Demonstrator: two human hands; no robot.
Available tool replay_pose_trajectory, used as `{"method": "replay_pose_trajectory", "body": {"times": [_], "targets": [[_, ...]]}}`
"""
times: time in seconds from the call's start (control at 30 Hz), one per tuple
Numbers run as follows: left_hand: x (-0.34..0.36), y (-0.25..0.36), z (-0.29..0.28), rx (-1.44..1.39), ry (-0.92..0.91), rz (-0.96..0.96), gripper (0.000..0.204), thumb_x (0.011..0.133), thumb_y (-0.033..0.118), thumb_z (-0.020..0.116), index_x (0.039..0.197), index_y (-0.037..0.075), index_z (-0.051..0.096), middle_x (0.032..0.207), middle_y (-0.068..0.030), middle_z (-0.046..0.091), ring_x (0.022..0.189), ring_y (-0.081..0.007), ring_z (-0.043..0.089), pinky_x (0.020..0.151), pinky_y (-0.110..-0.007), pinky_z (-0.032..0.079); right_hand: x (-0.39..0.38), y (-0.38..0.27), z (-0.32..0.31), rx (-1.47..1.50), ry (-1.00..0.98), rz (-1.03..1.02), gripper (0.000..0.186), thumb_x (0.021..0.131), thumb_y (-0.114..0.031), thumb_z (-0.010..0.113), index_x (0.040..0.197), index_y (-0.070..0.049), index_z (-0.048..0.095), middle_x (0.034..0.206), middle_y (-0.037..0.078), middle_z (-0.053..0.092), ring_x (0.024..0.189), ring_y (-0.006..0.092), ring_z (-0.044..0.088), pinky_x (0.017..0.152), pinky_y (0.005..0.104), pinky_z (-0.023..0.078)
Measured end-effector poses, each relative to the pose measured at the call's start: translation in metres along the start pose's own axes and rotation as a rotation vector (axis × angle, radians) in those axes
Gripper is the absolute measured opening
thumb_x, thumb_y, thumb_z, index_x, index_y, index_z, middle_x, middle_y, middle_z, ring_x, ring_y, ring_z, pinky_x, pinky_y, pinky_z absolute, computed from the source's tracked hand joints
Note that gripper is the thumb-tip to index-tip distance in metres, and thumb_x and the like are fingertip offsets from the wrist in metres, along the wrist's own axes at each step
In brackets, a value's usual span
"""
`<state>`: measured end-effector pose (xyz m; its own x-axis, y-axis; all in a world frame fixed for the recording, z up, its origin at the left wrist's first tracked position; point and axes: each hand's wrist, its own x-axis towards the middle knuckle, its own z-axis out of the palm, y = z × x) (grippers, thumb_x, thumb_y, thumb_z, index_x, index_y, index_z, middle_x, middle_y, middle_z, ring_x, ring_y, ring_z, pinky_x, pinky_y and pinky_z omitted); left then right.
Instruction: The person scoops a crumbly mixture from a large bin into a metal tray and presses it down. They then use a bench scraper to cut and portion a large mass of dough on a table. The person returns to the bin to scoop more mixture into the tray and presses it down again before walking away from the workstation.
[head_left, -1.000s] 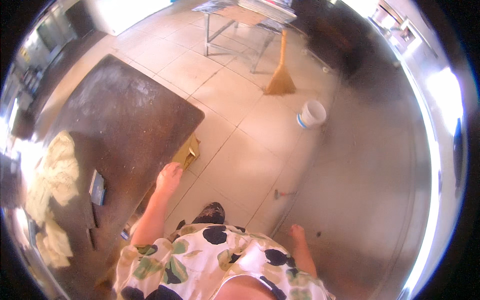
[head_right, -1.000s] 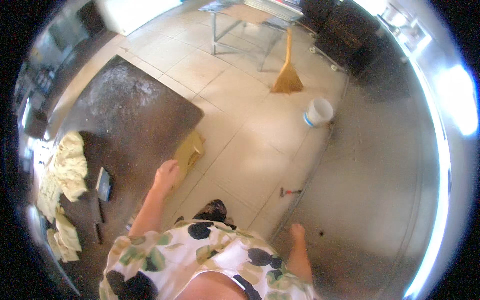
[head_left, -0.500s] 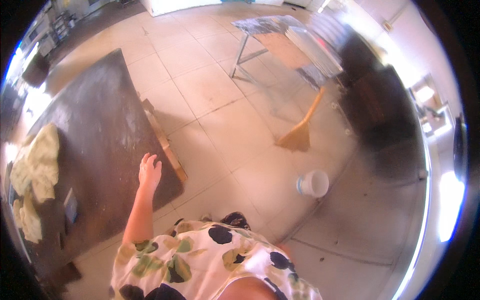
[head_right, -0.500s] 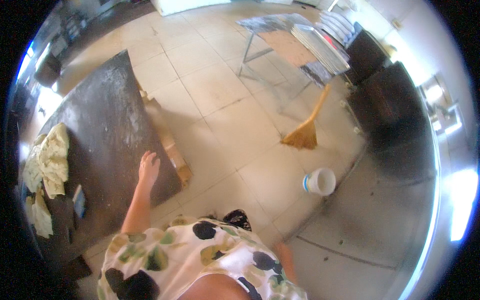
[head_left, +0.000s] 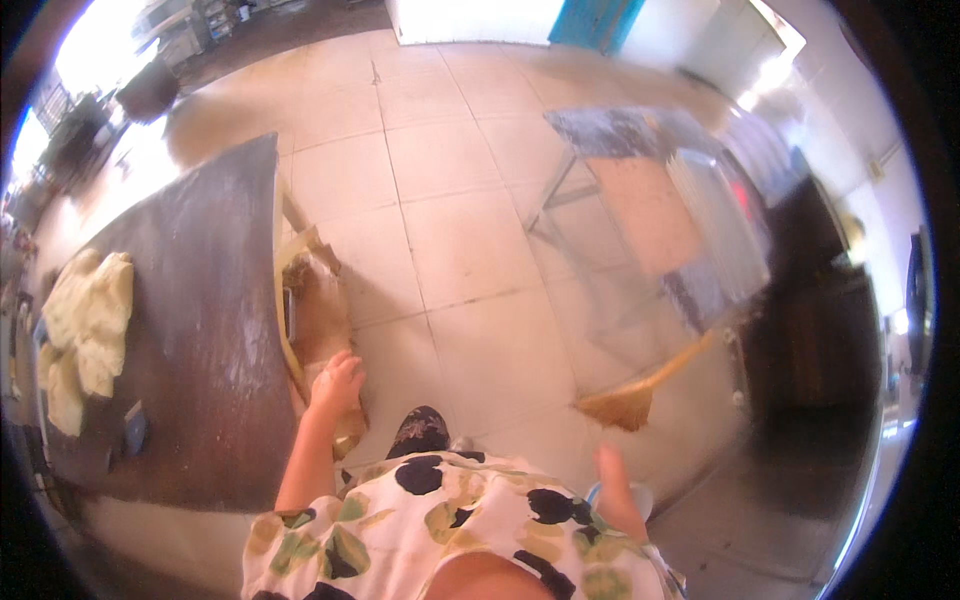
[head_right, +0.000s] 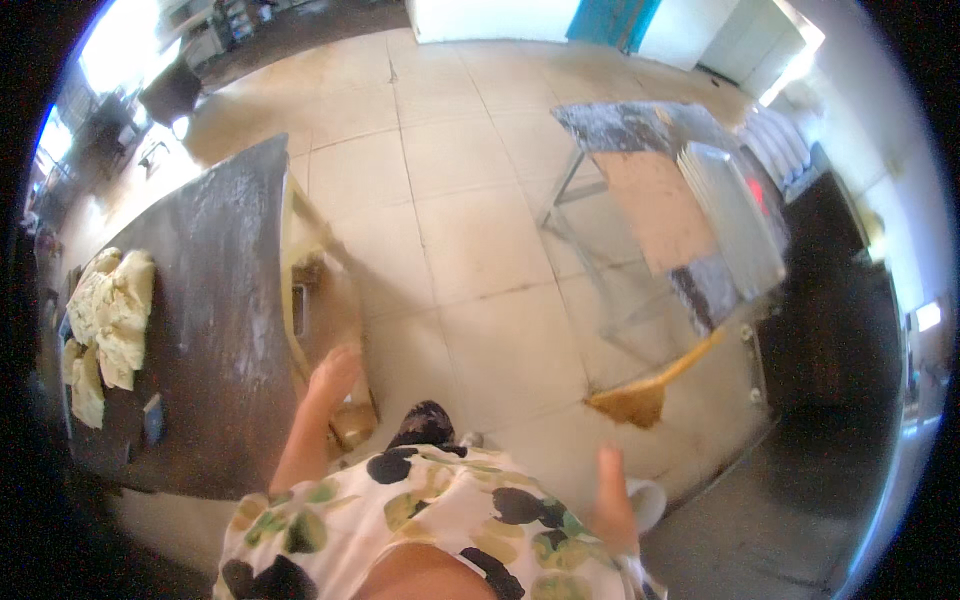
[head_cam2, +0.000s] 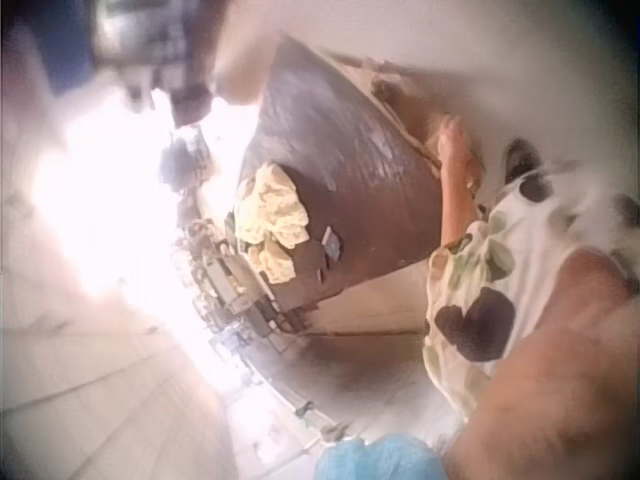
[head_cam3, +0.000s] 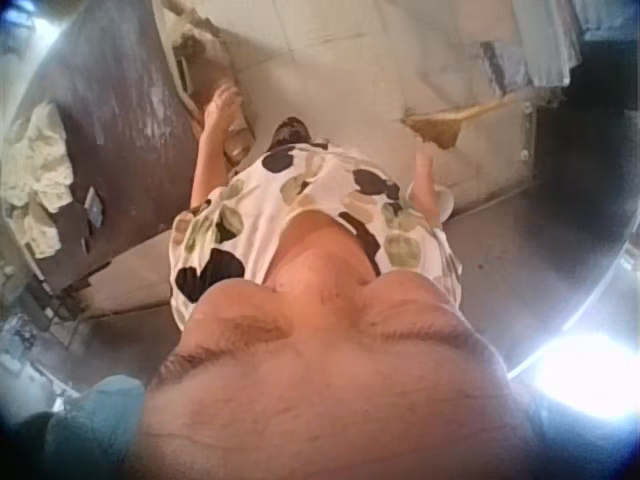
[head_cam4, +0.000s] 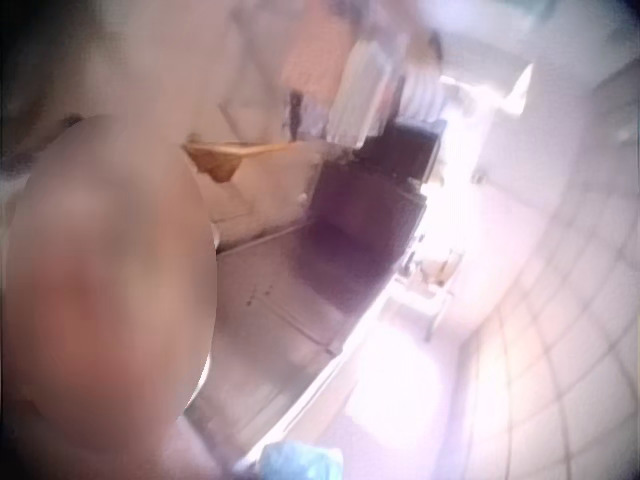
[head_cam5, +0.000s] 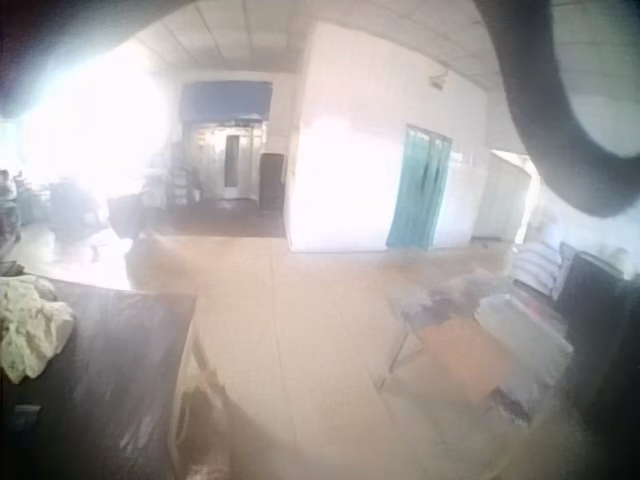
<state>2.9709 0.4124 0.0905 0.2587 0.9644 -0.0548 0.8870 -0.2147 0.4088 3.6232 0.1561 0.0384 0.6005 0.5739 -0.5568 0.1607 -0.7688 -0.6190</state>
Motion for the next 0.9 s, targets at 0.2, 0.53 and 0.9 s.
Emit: {"method": "replay_pose_trajectory", "body": {"times": [0.2, 0.53, 0.9], "targets": [[0.055, -0.003, -0.002, -0.101, -0.310, -0.502, 0.027, 0.085, 0.028, 0.060, 0.099, 0.005, 0.066, 0.110, -0.0201, 0.063, 0.100, -0.0355, 0.061, 0.083, -0.045, 0.049, 0.128, -0.331, 0.069, -0.280, -0.114, -0.260, 0.040, 0.090, -0.028, 0.056, 0.123, -0.005, 0.058, 0.110, 0.011, 0.065, 0.093, 0.0211, 0.064, 0.085, 0.0337, 0.048], [0.361, -0.025, -0.055, -0.160, -0.359, -0.341, 0.034, 0.084, 0.030, 0.062, 0.112, 0.010, 0.066, 0.111, -0.0172, 0.064, 0.102, -0.0332, 0.061, 0.089, -0.040, 0.048, 0.255, -0.525, 0.154, -0.527, -0.409, -0.337, 0.041, 0.088, -0.030, 0.060, 0.120, -0.005, 0.060, 0.113, 0.014, 0.066, 0.105, 0.0270, 0.063, 0.091, 0.0379, 0.047], [0.734, -0.113, 0.006, 0.101, -0.332, -0.062, 0.033, 0.089, 0.024, 0.050, 0.116, 0.013, 0.063, 0.124, -0.0120, 0.060, 0.119, -0.0293, 0.052, 0.100, -0.039, 0.043, 0.510, -0.734, 0.141, -0.312, -0.011, -0.539, 0.032, 0.088, -0.024, 0.057, 0.113, -0.005, 0.062, 0.106, 0.016, 0.066, 0.099, 0.0357, 0.061, 0.084, 0.0419, 0.049]]}}
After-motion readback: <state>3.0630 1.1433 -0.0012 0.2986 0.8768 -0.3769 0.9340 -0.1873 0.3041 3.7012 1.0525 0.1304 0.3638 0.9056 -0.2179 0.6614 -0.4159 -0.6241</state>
